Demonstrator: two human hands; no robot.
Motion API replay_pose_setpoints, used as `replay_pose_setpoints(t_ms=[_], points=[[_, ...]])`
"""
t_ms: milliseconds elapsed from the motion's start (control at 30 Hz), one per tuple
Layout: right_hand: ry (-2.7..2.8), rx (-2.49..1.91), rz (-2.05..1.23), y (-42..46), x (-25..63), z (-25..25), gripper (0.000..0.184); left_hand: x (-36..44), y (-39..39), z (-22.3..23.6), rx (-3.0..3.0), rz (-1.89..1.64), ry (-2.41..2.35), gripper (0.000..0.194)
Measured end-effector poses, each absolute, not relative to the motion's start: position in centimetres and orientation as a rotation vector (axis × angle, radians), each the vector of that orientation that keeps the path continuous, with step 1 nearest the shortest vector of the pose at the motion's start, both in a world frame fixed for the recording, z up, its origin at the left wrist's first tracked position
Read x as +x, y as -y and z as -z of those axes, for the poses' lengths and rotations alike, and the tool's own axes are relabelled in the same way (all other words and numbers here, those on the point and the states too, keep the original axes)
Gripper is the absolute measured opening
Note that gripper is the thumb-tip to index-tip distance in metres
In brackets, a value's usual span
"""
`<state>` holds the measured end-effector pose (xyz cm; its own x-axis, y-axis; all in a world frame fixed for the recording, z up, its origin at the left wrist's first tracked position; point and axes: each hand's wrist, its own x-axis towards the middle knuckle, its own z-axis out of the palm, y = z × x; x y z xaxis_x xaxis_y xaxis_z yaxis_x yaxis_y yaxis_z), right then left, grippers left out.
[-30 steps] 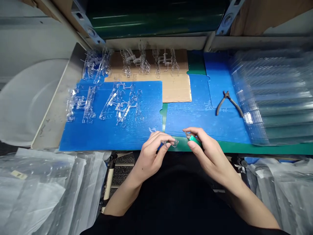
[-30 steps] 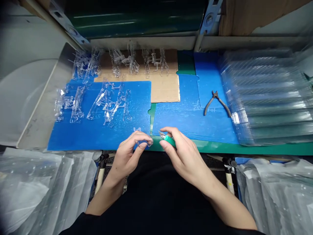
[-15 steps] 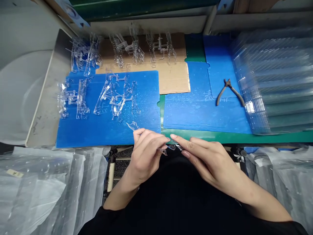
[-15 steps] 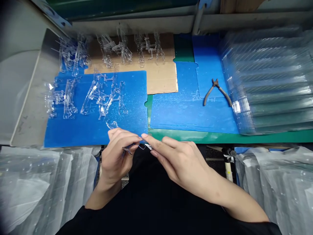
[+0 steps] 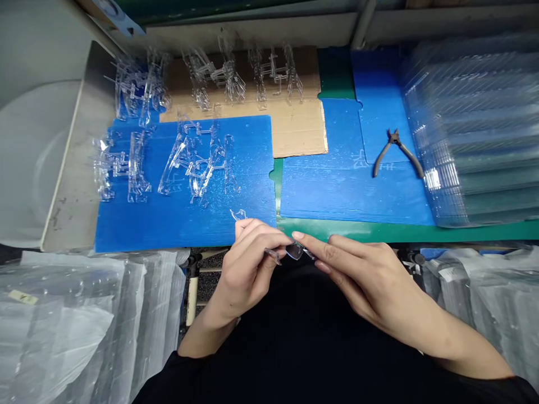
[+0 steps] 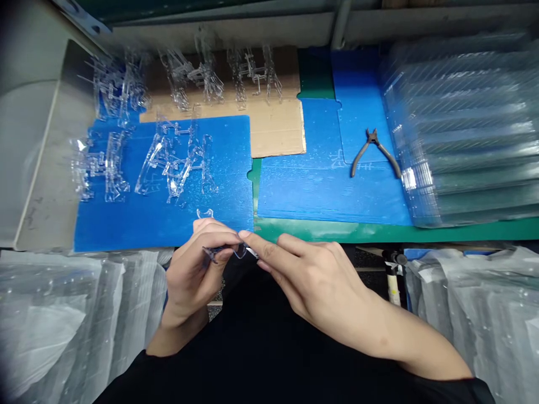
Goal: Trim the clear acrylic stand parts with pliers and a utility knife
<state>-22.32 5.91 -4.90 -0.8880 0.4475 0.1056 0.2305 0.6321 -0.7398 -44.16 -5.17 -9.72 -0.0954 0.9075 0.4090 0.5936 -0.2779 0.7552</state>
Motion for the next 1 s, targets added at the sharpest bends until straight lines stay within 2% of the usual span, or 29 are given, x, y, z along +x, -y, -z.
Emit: replay_pose_setpoints(t_ms=[367,800,1000], points=[[2.549,-0.587,-1.227,-6.1,-22.1,4.7,0.045,-44.0,5.4,9.6,1.860,-1.347,-1.613,0.014],[2.746,-0.629,-0.776,-6.3,-22.0,5.3,0.042,-44.0,5.9,9.5,1.807,-1.228,-1.613,0.016],[2.662,-0.796,-0.945,-6.9,-22.2,6.0,0.046,-43.9,6.0,9.7,1.609,-1.245,-1.496,0.016]])
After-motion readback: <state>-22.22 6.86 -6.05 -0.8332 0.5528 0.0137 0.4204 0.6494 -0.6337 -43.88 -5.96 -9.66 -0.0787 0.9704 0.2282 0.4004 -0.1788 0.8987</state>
